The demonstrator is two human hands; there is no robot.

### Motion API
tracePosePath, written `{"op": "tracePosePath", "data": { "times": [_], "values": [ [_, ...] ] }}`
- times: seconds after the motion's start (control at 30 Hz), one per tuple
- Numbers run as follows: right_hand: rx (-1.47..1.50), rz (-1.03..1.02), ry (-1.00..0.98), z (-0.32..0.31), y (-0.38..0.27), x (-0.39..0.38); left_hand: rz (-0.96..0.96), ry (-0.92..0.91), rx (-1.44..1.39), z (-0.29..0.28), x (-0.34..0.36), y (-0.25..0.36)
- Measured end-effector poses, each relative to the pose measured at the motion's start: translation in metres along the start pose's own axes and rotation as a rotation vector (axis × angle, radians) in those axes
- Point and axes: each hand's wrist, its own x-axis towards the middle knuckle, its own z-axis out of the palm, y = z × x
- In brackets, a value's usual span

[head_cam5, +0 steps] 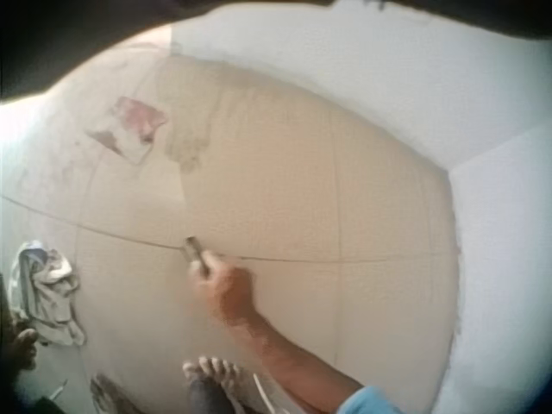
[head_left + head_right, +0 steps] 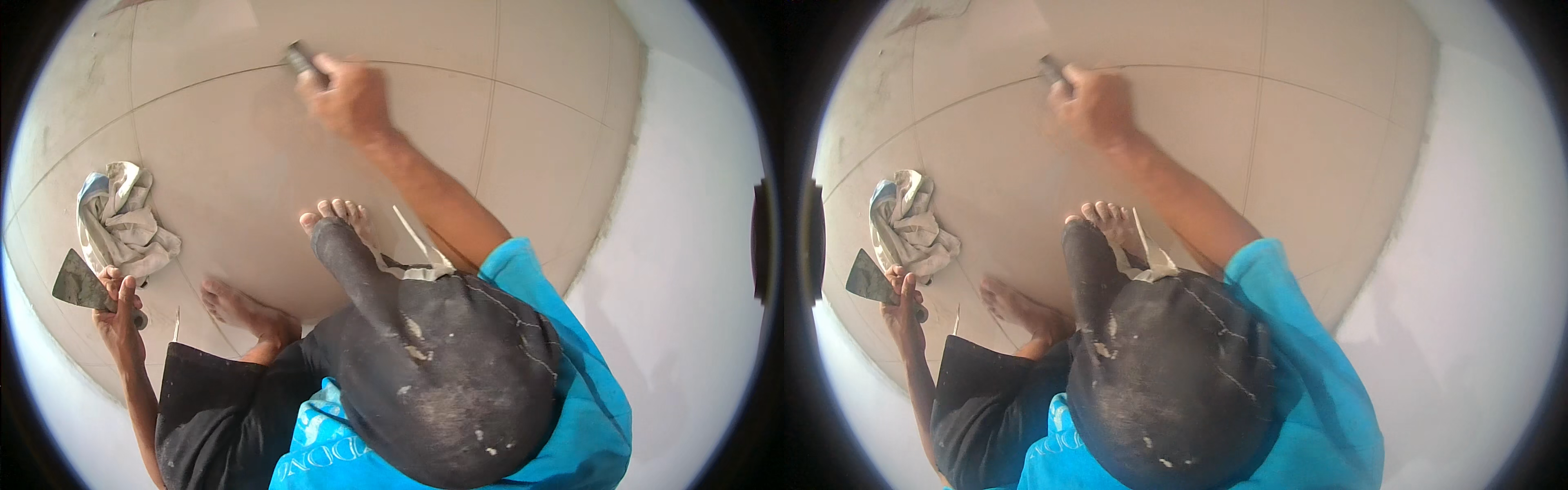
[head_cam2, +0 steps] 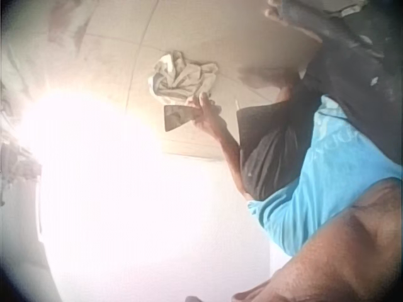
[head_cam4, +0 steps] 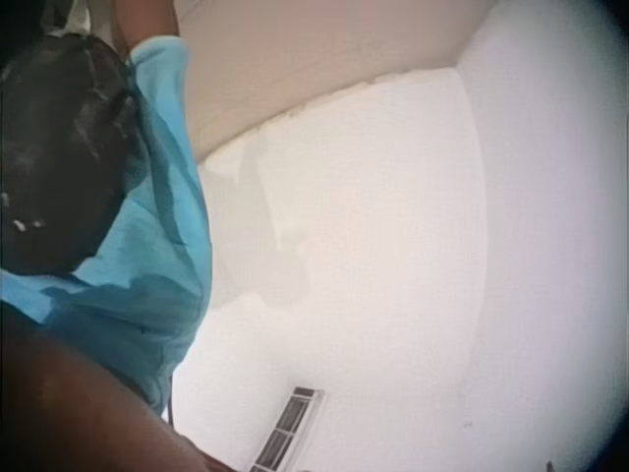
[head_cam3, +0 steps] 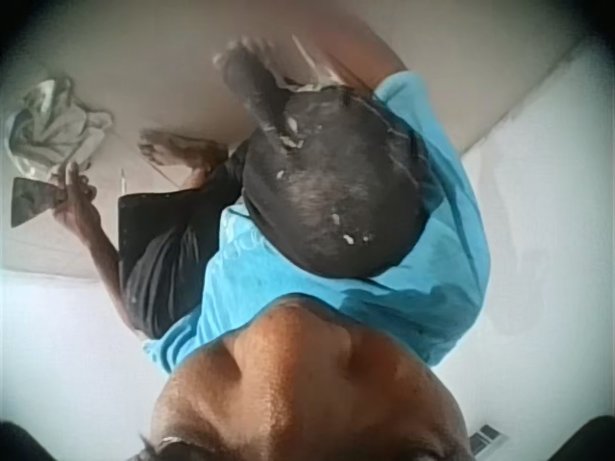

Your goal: The person applies grout to the gaps between floor tiles using a small trowel and a larger float. They then wipe the excess grout off the tile surface with a cloth. The person repeats this process across different sections of the tiled floor.

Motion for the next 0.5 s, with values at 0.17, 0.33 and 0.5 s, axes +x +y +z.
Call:
{"op": "tracePosePath", "data": {
  "times": [0.17,0.33,0.5],
  "values": [
    [-0.172,-0.454,0.090,-0.014,0.039,-0.016,-0.080,0.105,0.017,-0.008,-0.006,-0.011],
    [-0.139,-0.023,-0.091,-0.038,0.061,-0.027,-0.067,0.124,0.076,-0.010,-0.004,-0.019],
    [-0.246,0.283,0.036,-0.033,0.058,-0.009,-0.064,0.156,0.069,-0.008,-0.008,-0.019]
  ]
}}
